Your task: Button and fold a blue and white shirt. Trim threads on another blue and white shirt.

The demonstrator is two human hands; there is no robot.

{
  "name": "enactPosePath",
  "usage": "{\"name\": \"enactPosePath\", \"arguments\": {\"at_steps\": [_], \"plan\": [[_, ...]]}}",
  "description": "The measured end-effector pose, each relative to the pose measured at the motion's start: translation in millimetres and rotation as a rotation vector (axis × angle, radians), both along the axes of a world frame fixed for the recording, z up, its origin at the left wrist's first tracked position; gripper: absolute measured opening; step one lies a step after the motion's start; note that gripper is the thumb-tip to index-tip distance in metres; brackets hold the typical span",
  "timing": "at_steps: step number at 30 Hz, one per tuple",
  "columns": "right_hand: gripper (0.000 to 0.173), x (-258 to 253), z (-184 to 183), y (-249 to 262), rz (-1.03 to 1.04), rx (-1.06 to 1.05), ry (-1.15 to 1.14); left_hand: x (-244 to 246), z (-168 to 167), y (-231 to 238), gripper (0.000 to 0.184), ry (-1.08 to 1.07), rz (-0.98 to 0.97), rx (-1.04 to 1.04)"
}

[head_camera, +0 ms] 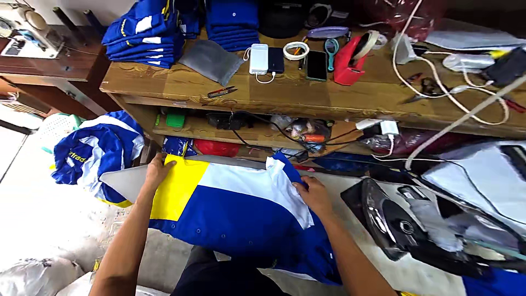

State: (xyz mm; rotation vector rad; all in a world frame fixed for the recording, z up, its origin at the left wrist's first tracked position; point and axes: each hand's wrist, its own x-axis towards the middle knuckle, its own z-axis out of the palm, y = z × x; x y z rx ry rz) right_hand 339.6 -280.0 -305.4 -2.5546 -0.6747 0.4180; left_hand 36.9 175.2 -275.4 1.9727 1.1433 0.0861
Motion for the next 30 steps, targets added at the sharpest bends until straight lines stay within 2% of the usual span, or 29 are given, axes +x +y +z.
{"name": "enactPosePath", "arguments": {"at_steps": [3,5,7,10,12,16,19,22,25,27,30], "plan": [[0.035,15,5,5,-0.066,0.094,-0.053,7,-4,13,0.037,-0.016,0.061,0.044],[0.037,23,7,11,-0.116,0.091,-0.065,8,-9,20,0.036,0.011,0.079,0.09],[0.036,30,7,10,-0.143,0.085,-0.029,3,-7,22,0.043,0.017,0.054,0.088],[0.045,35,15,-20,-0.217,0.06,0.219,-26,-4,18,0.056,-0.027,0.106,-0.059],[0.049,26,19,-51,-0.225,-0.007,0.382,-52,0,5,0.052,-0.012,0.161,-0.207],[0.035,1,24,-81,-0.208,-0.007,0.469,-84,-3,-19,0.035,-0.038,0.206,-0.388],[0.025,0,24,-73,-0.342,0.141,0.466,-72,-2,-29,0.043,-0.115,0.332,-0.388],[0.015,8,47,-59,-0.512,0.354,0.488,-57,26,-23,0.059,-0.191,0.341,-0.358],[0.025,32,95,-52,-0.541,0.518,0.411,-42,77,0,0.058,-0.312,0.212,-0.286],[0.028,55,141,-46,-0.482,0.638,0.307,-27,123,18,0.054,-0.43,0.109,-0.227],[0.027,76,230,-35,-0.378,0.801,0.146,-9,185,43,0.043,-0.663,-0.032,-0.106]]}}
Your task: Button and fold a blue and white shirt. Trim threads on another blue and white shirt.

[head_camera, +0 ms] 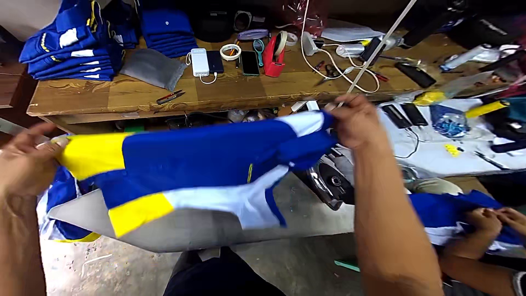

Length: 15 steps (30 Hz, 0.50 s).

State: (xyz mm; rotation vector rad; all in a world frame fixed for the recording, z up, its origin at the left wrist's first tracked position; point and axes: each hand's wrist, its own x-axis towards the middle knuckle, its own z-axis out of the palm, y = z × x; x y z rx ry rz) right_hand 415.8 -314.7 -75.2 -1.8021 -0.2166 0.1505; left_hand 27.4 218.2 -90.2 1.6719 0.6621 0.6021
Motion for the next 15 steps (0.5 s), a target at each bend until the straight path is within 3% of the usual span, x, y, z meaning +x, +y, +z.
{"name": "enactPosePath", "arguments": {"at_steps": [3,5,7,12,15], "plan": [[0.031,-13,66,-6,0.026,0.043,-0.169,-2,39,-3,0.05,-0.096,-0.015,0.086],[0.037,-26,66,-25,0.077,0.002,-0.242,-20,33,-16,0.058,-0.069,-0.038,0.088],[0.042,-44,29,-50,0.095,-0.091,-0.238,-44,4,-40,0.065,0.025,-0.012,0.016],[0.046,-113,-128,-75,0.087,-0.42,0.017,-106,-140,-98,0.063,0.32,0.05,-0.227],[0.04,-148,-189,-82,0.154,-0.533,0.026,-120,-177,-128,0.056,0.428,0.082,-0.235]]}}
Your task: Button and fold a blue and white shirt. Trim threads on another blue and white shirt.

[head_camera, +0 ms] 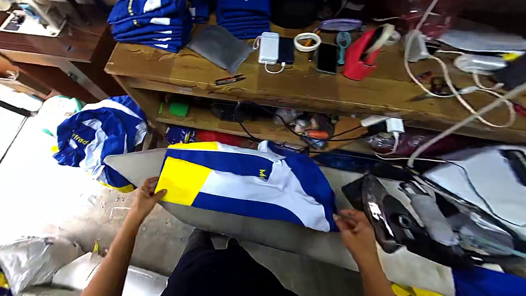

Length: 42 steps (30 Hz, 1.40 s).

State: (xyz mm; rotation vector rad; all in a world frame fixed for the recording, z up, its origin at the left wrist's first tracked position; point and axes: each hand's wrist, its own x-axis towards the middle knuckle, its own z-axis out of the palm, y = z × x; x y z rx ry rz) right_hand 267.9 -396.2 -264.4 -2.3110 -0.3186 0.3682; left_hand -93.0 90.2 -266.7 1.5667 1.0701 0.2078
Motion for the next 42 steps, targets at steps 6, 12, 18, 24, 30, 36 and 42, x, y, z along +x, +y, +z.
{"name": "enactPosePath", "arguments": {"at_steps": [6,12,18,24,30,36,42], "plan": [[0.036,-24,1,-18,0.043,-0.014,-0.122,-19,-12,-28,0.04,0.037,0.186,0.312],[0.034,-47,-6,-6,0.101,-0.348,-0.192,-19,-9,-40,0.063,0.351,0.141,0.562],[0.031,-21,25,20,0.189,-0.16,-0.324,86,32,-59,0.034,0.045,-0.221,0.609],[0.028,5,20,65,0.288,0.216,0.577,268,1,-145,0.056,0.107,-0.738,0.156],[0.073,30,-14,58,0.166,0.359,0.938,270,-8,-193,0.024,-0.285,-0.977,0.462],[0.059,31,-16,58,0.022,0.425,0.99,207,-37,-202,0.025,-0.258,-1.109,0.943],[0.054,15,-14,51,0.188,-0.06,0.218,194,-59,-214,0.032,-0.194,-0.854,0.915]]}}
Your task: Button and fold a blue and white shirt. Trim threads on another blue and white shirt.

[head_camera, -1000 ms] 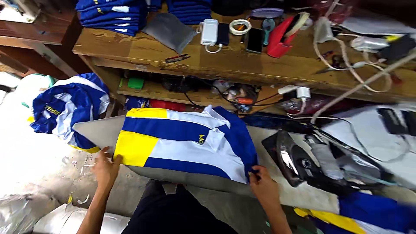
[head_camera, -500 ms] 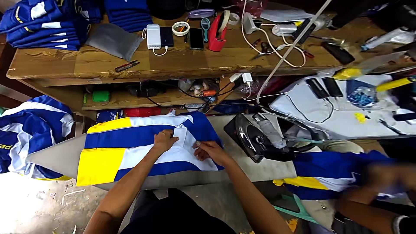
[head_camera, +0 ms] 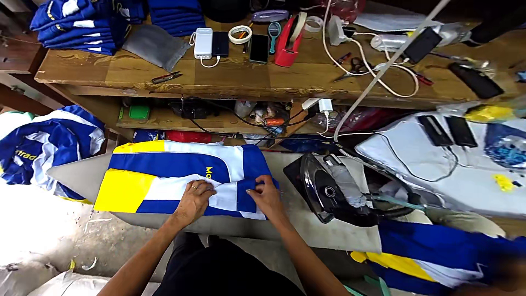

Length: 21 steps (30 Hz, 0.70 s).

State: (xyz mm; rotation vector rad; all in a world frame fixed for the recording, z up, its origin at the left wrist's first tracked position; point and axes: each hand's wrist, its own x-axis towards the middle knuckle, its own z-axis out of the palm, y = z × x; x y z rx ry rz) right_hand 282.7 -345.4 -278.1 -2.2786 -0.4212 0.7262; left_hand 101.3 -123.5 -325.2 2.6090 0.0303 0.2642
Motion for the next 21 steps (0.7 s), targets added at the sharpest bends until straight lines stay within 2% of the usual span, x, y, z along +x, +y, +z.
{"name": "enactPosePath", "arguments": {"at_steps": [2,4,6,8,10,12,15,18,21], "plan": [[0.051,-9,-1,0,0.077,-0.132,-0.249,-3,-2,-6,0.033,-0.015,0.055,-0.005],[0.036,-12,-8,0,0.154,-0.068,-0.488,0,-2,-13,0.034,-0.035,0.103,0.02],[0.022,-14,-14,4,0.257,0.087,-0.665,3,1,-20,0.036,0.002,0.119,0.07],[0.031,-19,-25,11,0.408,0.173,-0.73,7,1,-24,0.046,0.096,0.125,0.095],[0.048,-26,-42,11,0.561,0.1,-0.724,6,0,-16,0.055,0.14,0.152,0.089],[0.057,-29,-56,8,0.605,0.046,-0.725,-2,10,9,0.054,0.108,0.235,0.111],[0.06,-28,-59,5,0.572,0.047,-0.711,-41,21,78,0.051,0.077,0.515,0.226],[0.059,-29,-60,6,0.576,0.008,-0.745,-106,11,161,0.062,0.239,0.763,0.309],[0.058,-29,-61,7,0.613,-0.04,-0.767,-137,3,188,0.068,0.31,0.796,0.232]]}}
